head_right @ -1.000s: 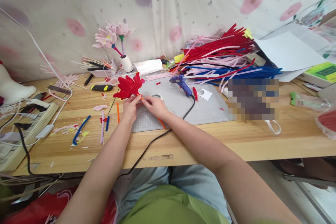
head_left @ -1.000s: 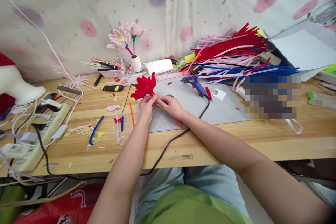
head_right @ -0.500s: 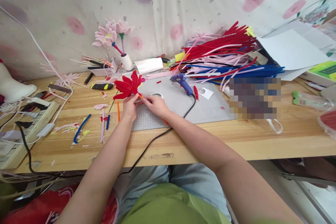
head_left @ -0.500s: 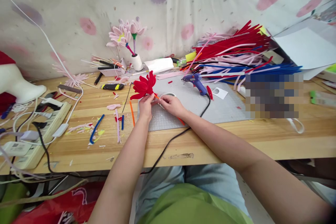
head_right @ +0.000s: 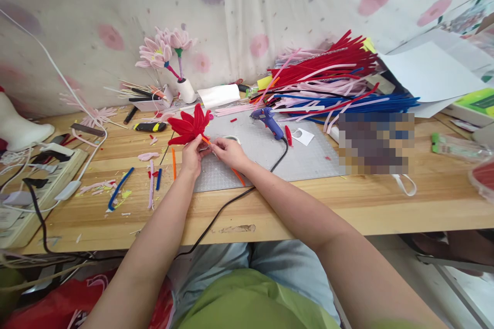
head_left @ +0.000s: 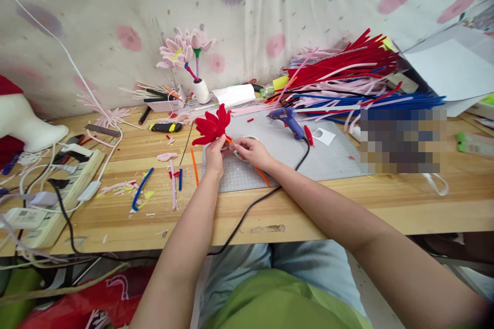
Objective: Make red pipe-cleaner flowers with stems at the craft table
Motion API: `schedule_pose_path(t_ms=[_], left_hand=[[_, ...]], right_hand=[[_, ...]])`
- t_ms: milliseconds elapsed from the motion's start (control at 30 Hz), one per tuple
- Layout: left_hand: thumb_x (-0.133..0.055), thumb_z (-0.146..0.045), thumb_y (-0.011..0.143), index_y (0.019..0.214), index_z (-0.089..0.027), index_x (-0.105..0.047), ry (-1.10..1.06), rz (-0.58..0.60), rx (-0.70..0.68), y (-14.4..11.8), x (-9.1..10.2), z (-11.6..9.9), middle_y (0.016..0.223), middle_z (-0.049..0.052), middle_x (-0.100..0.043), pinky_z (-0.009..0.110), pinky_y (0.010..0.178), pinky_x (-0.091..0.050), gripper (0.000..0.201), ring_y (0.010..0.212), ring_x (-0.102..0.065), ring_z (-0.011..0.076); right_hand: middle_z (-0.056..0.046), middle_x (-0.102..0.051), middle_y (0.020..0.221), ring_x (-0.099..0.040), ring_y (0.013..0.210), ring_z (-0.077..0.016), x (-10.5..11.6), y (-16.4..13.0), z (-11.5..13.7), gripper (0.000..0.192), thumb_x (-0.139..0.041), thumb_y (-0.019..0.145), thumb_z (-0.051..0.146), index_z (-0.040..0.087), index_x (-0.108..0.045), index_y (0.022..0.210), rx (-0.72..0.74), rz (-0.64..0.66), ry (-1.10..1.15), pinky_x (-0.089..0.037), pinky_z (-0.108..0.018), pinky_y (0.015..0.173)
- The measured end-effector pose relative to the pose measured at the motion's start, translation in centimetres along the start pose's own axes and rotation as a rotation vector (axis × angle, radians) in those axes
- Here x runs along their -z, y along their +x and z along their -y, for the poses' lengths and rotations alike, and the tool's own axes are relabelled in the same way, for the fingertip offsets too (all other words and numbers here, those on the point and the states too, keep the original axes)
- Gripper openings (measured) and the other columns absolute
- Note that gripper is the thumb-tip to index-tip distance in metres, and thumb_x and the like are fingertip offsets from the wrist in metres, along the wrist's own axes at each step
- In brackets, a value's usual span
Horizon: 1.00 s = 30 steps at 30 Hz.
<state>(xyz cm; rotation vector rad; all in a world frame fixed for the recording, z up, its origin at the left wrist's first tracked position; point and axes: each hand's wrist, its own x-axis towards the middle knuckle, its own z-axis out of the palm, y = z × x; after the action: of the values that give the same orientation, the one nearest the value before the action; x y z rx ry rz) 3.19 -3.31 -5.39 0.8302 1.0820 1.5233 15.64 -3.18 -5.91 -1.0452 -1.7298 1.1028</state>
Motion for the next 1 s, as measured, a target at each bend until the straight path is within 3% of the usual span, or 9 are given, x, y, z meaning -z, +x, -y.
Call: schedule_pose_path(t_ms=[200,400,500,600,767,1000], left_hand=[[-0.069,-0.033,0.059,0.066,-0.014,-0.066,0.006,-0.081,0.007,0.14,-0.14,-0.13,0.065,0.002,-0.062,0.025,0.060,-0.049,0.021,0.059,-0.056,0.0102],[-0.075,-0.025,0.051,0.063,-0.014,-0.065,0.040,-0.213,-0.028,0.34,-0.18,0.07,0.064,0.000,-0.062,0.022,0.052,-0.046,0.019,0.049,-0.050,0.0060],[-0.077,-0.031,0.050,0.055,-0.013,-0.059,0.010,-0.218,-0.025,0.22,-0.33,0.00,0.051,-0.003,-0.054,0.022,0.051,-0.046,0.026,0.045,-0.047,0.0055],[-0.075,-0.039,0.053,0.056,-0.013,-0.058,-0.044,-0.151,0.006,-0.08,-0.55,-0.14,0.051,-0.003,-0.053,0.023,0.055,-0.047,0.031,0.046,-0.048,0.0058],[-0.075,-0.037,0.056,0.067,-0.014,-0.063,-0.126,0.014,0.054,-0.22,-0.56,-0.04,0.065,0.000,-0.061,0.024,0.063,-0.047,0.028,0.058,-0.056,0.0076],[-0.075,-0.025,0.056,0.061,-0.014,-0.062,-0.187,-0.053,0.068,0.41,0.08,-0.19,0.065,0.000,-0.063,0.022,0.058,-0.043,0.018,0.057,-0.055,0.0074]], right_hand=[[0.006,-0.042,0.049,-0.034,0.045,-0.0062,0.35,0.12,0.27,0.029,-0.046,0.078,0.044,0.016,-0.051,0.070,-0.063,-0.033,0.124,-0.029,-0.020,0.047],[0.004,-0.045,0.054,-0.037,0.049,-0.0071,0.64,0.13,0.18,0.027,-0.046,0.078,0.042,0.016,-0.051,0.070,0.012,-0.101,0.095,-0.031,-0.021,0.052],[0.003,-0.047,0.058,-0.039,0.054,-0.0081,0.64,0.03,0.29,0.025,-0.046,0.079,0.039,0.016,-0.052,0.071,0.056,-0.137,0.014,-0.031,-0.022,0.055],[0.003,-0.047,0.059,-0.040,0.056,-0.0084,0.52,-0.05,0.36,0.023,-0.045,0.080,0.036,0.016,-0.053,0.072,0.063,-0.151,-0.092,-0.031,-0.022,0.056],[0.003,-0.047,0.058,-0.039,0.055,-0.0081,0.08,-0.05,0.23,0.024,-0.044,0.081,0.036,0.016,-0.055,0.074,0.084,-0.098,-0.193,-0.030,-0.021,0.056],[0.003,-0.048,0.057,-0.040,0.052,-0.0075,0.13,-0.01,1.05,0.036,-0.043,0.081,0.050,0.016,-0.052,0.073,0.031,0.165,0.062,-0.032,-0.020,0.050]])
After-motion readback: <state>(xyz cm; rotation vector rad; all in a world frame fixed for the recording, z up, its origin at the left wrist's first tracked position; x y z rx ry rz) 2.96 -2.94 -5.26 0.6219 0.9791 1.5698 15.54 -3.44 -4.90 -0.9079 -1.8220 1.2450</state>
